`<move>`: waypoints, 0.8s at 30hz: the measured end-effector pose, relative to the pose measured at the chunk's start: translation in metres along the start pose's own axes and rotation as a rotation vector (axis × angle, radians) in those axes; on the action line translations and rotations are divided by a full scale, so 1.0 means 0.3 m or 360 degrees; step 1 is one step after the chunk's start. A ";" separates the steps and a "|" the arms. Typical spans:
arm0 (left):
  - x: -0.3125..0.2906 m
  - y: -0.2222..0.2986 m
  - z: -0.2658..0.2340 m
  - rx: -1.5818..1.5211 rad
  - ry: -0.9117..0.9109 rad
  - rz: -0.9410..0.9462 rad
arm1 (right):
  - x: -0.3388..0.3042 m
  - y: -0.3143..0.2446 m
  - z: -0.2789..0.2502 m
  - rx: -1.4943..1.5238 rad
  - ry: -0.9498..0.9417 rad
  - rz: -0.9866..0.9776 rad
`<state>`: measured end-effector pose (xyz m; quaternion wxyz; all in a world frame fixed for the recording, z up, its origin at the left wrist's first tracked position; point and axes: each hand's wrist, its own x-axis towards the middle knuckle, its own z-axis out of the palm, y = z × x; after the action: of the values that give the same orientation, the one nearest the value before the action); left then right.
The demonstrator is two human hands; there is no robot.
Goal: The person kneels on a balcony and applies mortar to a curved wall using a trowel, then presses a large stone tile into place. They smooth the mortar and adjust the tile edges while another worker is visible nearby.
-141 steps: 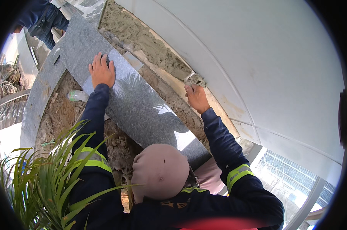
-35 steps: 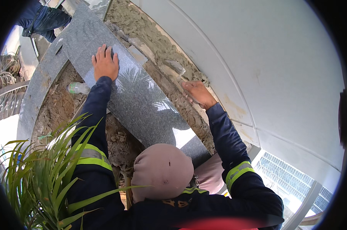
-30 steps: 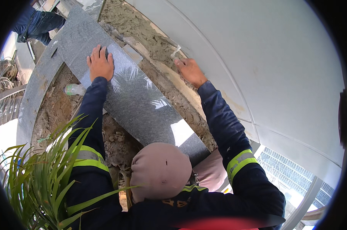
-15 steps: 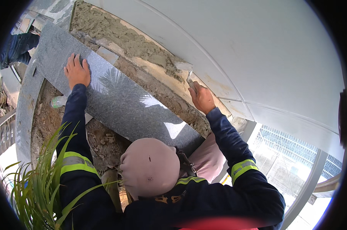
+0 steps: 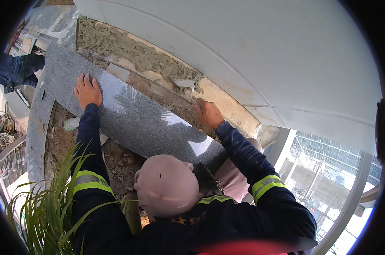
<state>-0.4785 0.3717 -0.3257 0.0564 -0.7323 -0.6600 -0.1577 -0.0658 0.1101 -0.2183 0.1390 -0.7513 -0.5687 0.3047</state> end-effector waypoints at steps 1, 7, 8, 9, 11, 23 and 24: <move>-0.005 -0.008 -0.008 0.0002 0.0004 -0.0006 | -0.016 -0.018 -0.024 0.0028 -0.0048 -0.0004; -0.002 0.004 -0.011 -0.0050 -0.0028 0.0004 | 0.024 0.010 0.066 0.0283 0.0144 0.0064; -0.004 -0.001 -0.006 -0.0040 -0.0012 0.0012 | 0.051 0.015 0.119 0.0317 0.0189 0.0006; -0.002 -0.015 -0.004 -0.0016 0.0008 0.0011 | 0.064 -0.005 0.143 0.0443 0.0167 -0.0038; -0.002 -0.022 -0.009 -0.0025 0.0011 -0.0012 | 0.079 -0.055 0.124 0.0623 0.0032 0.0082; -0.006 -0.016 -0.023 -0.0015 -0.0051 -0.0040 | 0.113 -0.138 0.234 0.0622 0.0043 0.0059; -0.015 -0.026 -0.025 -0.0009 -0.0064 -0.0053 | 0.102 -0.149 0.203 0.0602 -0.0045 0.0067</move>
<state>-0.4878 0.3663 -0.3211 0.0384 -0.7245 -0.6726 -0.1456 -0.1326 0.1444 -0.2498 0.2631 -0.7191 -0.4874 0.4196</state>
